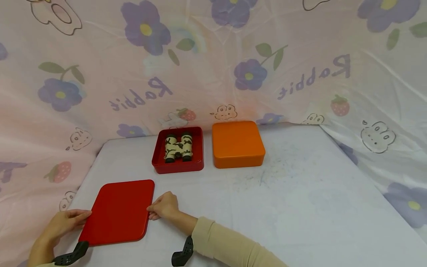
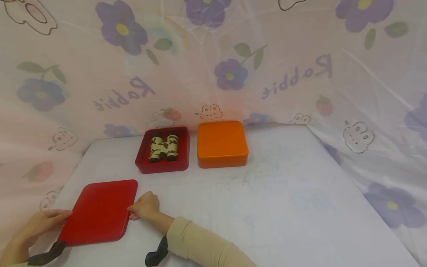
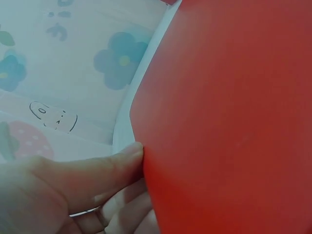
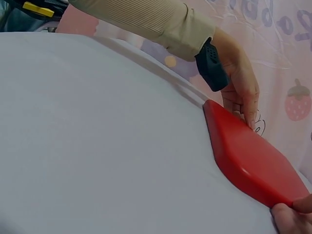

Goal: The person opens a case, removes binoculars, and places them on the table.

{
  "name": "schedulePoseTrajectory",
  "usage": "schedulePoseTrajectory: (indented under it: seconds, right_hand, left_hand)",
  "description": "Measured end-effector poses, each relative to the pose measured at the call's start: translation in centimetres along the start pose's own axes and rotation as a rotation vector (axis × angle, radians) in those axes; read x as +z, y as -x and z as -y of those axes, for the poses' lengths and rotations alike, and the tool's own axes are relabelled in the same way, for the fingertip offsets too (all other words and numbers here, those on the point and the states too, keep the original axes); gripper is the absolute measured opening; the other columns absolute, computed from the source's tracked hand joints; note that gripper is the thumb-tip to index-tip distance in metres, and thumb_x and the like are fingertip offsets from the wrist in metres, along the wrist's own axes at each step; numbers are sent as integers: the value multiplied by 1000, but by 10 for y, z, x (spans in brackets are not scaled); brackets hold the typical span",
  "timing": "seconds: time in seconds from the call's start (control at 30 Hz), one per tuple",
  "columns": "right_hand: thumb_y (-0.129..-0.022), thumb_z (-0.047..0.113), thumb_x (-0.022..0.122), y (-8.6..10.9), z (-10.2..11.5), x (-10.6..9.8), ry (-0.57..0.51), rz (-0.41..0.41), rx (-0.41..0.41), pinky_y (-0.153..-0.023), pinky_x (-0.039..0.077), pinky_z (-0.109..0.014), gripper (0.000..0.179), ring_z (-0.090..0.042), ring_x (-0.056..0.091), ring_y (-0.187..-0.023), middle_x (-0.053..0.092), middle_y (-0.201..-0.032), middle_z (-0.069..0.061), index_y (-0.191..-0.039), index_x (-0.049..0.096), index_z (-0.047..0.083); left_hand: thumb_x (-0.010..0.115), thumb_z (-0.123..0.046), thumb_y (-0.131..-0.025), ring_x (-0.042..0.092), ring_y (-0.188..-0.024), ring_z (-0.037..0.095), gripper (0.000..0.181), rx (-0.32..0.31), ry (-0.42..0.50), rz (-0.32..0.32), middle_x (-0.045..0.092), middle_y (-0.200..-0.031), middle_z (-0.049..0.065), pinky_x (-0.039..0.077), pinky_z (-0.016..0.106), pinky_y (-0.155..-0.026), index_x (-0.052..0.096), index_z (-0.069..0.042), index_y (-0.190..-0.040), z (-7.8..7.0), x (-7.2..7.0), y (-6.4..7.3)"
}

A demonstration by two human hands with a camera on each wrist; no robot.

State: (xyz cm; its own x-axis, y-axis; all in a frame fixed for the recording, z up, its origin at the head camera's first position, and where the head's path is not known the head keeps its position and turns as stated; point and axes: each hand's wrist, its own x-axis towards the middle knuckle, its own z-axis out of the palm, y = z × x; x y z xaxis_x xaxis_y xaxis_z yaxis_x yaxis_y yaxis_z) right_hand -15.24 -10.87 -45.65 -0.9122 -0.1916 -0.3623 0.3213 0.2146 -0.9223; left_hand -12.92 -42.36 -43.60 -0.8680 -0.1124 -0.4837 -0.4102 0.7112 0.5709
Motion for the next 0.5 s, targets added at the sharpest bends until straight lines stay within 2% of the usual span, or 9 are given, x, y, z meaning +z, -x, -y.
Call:
schedulePoseTrajectory:
  seconds: [0.17,0.3,0.5]
  right_hand:
    - [-80,3,75,0,3,0,-11,6,25,-43,51,-19,12,-25,71,-56,70,-58,-16,-70,72,-4]
    - [-82,4,73,0,6,-1,-7,30,60,-45,52,-19,13,-24,72,-58,70,-60,-15,-71,71,-4]
    - [-84,4,71,0,9,-5,4,73,79,-47,54,-21,14,-24,72,-59,70,-61,-15,-72,70,-2]
  left_hand:
    - [58,-39,-95,69,-83,9,59,-18,19,-14,74,-101,15,60,34,-80,57,13,-123,-1,0,1]
    - [58,-38,-95,69,-81,9,58,-14,24,-23,74,-101,16,60,29,-77,57,14,-122,-1,0,2]
    - [54,-41,-97,70,-84,10,61,-7,11,-17,73,-108,20,57,44,-87,55,12,-125,-3,-1,4]
